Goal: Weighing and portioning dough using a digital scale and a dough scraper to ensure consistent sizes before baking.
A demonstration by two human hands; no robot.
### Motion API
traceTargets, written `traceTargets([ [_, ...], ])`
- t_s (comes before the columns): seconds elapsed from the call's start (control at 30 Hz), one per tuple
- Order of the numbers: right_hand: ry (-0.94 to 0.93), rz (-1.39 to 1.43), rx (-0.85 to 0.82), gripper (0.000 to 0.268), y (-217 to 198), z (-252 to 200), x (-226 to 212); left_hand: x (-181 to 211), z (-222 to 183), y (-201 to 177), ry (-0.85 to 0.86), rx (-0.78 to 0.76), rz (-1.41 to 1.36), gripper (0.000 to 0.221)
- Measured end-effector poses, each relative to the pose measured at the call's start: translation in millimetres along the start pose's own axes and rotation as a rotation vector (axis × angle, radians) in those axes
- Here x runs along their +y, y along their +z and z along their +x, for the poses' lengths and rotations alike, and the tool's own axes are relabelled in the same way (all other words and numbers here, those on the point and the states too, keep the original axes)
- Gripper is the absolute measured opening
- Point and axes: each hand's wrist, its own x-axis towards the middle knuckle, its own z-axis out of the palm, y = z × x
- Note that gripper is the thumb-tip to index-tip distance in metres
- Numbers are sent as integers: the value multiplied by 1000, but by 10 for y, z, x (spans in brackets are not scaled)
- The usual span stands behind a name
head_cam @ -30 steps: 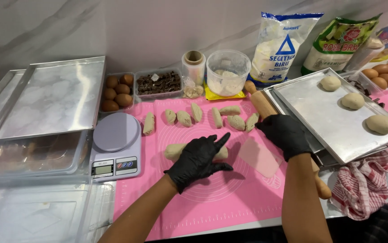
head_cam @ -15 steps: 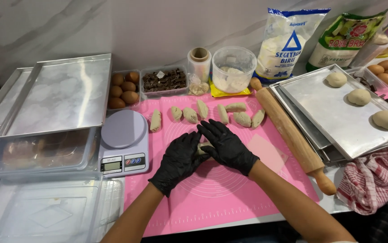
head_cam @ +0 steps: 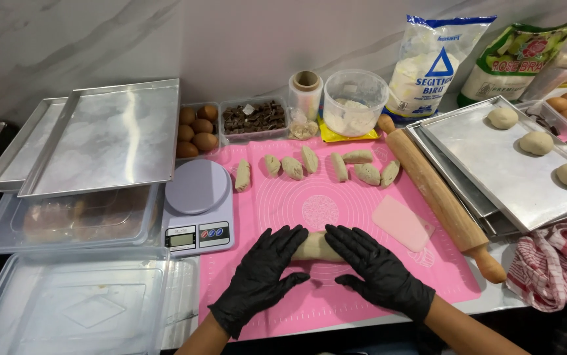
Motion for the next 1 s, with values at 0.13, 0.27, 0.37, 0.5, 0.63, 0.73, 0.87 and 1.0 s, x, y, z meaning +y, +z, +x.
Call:
traceTargets([
  [0.13,96,81,-38,96,100,167,183,-162,262,103,-81,-24,87,78],
  [0.27,139,-11,-167,83,132,314,422,-265,442,31,-186,-265,161,72],
  [0.37,110,24,-120,81,-178,516,371,-131,557,-230,-156,-131,196,63],
  [0.5,114,-85,33,78,-205,701,655,-260,817,-193,-99,92,490,63],
  [0.63,155,-99,-37,77,132,607,915,-638,829,229,-113,49,361,63],
  [0.73,206,37,-78,78,124,544,924,-673,744,326,-221,47,142,65],
  [0.87,373,280,8,32,-42,762,1012,-803,820,417,-211,29,162,54],
  [1.0,426,29,196,10,334,1014,1420,-982,1268,543,43,360,427,42],
])
